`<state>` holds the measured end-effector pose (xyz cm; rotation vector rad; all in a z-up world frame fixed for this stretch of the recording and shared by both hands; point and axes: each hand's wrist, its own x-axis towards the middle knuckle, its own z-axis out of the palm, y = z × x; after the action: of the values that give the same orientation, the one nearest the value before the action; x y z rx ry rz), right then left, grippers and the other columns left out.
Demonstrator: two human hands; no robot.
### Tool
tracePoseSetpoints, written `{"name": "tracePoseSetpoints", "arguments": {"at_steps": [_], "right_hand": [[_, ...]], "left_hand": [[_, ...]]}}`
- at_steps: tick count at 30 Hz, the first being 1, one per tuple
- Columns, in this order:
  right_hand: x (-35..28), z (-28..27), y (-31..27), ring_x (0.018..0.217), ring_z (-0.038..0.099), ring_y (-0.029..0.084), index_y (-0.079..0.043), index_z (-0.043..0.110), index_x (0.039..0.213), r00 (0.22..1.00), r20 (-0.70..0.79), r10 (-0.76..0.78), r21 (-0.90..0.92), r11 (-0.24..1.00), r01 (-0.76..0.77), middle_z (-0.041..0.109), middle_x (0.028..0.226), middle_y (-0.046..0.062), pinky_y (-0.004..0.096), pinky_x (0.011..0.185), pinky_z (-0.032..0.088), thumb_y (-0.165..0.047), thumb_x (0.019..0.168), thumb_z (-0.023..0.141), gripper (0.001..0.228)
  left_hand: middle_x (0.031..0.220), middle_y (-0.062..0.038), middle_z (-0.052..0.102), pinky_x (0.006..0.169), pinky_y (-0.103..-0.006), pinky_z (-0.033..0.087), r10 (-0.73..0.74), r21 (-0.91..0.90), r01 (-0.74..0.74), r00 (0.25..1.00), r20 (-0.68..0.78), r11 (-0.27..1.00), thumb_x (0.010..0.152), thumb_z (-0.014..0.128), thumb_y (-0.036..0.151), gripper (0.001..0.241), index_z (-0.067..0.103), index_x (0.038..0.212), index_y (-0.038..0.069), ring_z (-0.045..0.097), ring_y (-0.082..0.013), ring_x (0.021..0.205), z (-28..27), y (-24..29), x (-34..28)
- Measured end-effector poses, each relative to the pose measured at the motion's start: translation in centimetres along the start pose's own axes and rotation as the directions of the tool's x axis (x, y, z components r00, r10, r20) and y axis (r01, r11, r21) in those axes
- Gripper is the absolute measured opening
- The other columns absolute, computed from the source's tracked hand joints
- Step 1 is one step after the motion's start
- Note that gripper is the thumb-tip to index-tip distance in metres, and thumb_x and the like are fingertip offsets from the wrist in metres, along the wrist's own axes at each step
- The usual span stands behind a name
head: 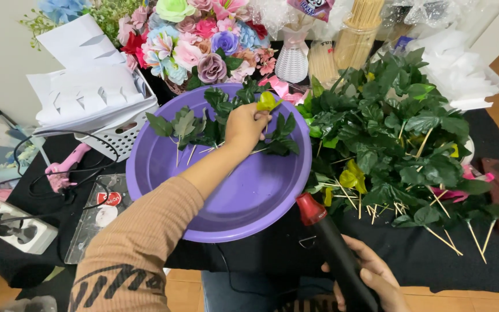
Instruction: The person uses a heat gun to shape artificial leaves attached to wooden sticks. They pick up leaves from a purple basin, apply heat to the leaves, and place them back into the basin. The person also briefly unplugs and replugs the heat gun cord.
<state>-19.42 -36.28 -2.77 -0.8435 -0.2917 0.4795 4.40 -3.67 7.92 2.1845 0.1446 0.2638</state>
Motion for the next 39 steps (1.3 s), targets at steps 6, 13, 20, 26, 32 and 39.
{"name": "tracePoseSetpoints", "arguments": {"at_steps": [6, 13, 20, 26, 32, 39], "right_hand": [[0.0, 0.0, -0.2, 0.054, 0.071, 0.039, -0.003, 0.035, 0.153, 1.0, 0.006, -0.024, -0.002, 1.0, 0.024, 0.069, 0.11, 0.041, 0.044, 0.042, 0.061, -0.036, 0.094, 0.074, 0.078], [-0.1, 0.6, -0.7, 0.052, 0.071, 0.038, -0.002, 0.038, 0.151, 0.997, -0.073, 0.03, -0.011, 0.999, -0.031, 0.071, 0.107, 0.041, 0.042, 0.041, 0.06, -0.039, 0.088, 0.077, 0.083], [-0.6, 2.4, -1.4, 0.053, 0.071, 0.035, 0.0, 0.039, 0.15, 1.0, -0.016, 0.011, -0.017, 1.0, -0.012, 0.071, 0.107, 0.039, 0.041, 0.046, 0.06, -0.04, 0.089, 0.079, 0.083], [-1.3, 4.2, -2.7, 0.049, 0.069, 0.031, 0.001, 0.042, 0.148, 0.995, -0.094, -0.02, -0.079, 0.997, 0.013, 0.074, 0.104, 0.037, 0.037, 0.046, 0.057, -0.042, 0.087, 0.075, 0.081], [-1.6, 4.7, -1.9, 0.051, 0.067, 0.034, 0.0, 0.04, 0.149, 0.998, -0.063, -0.028, -0.067, 0.997, 0.024, 0.069, 0.106, 0.036, 0.038, 0.043, 0.058, -0.042, 0.09, 0.075, 0.08], [-1.6, 4.6, -1.1, 0.047, 0.069, 0.033, 0.002, 0.04, 0.15, 0.996, -0.023, -0.086, -0.153, 0.985, 0.082, 0.073, 0.103, 0.037, 0.035, 0.039, 0.055, -0.04, 0.093, 0.069, 0.077]], "left_hand": [[0.074, 0.004, 0.075, 0.065, -0.0321, 0.055, -0.042, 0.203, 0.029, 0.997, 0.062, 0.979, 0.093, 0.063, 0.027, 0.013, 0.072, 0.085, 0.022, 0.07, -0.0192, 0.048, 1.9, -1.3, 0.7], [0.057, 0.007, 0.069, 0.075, -0.0224, 0.055, 0.046, 0.146, -0.058, 0.995, 0.085, 0.988, 0.084, 0.067, 0.018, 0.009, 0.076, 0.082, 0.02, 0.073, -0.0079, 0.054, 1.4, -2.5, 1.6], [0.104, -0.008, 0.079, 0.067, -0.0256, 0.062, 0.082, 0.007, -0.083, 0.995, 0.051, 0.997, 0.085, 0.075, 0.008, 0.033, 0.075, 0.118, 0.007, 0.074, -0.0138, 0.061, -2.4, -1.4, -0.4], [0.096, -0.003, 0.079, 0.076, -0.0403, 0.053, 0.441, 0.257, -0.451, 0.892, 0.097, 0.855, 0.087, 0.07, 0.014, 0.012, 0.077, 0.097, 0.014, 0.072, -0.0234, 0.082, -6.8, 0.4, -6.3], [0.101, -0.011, 0.077, 0.08, -0.0467, 0.055, 0.285, 0.354, -0.524, 0.789, 0.545, 0.775, 0.084, 0.068, 0.015, 0.031, 0.076, 0.114, 0.014, 0.072, -0.0343, 0.091, -1.2, -6.0, -6.7], [0.127, -0.02, 0.068, 0.095, -0.0457, 0.054, 0.004, 0.521, -0.451, 0.759, 0.651, 0.724, 0.079, 0.066, 0.019, 0.057, 0.059, 0.136, 0.014, 0.066, -0.0389, 0.116, 3.4, -7.1, -1.8]]}}
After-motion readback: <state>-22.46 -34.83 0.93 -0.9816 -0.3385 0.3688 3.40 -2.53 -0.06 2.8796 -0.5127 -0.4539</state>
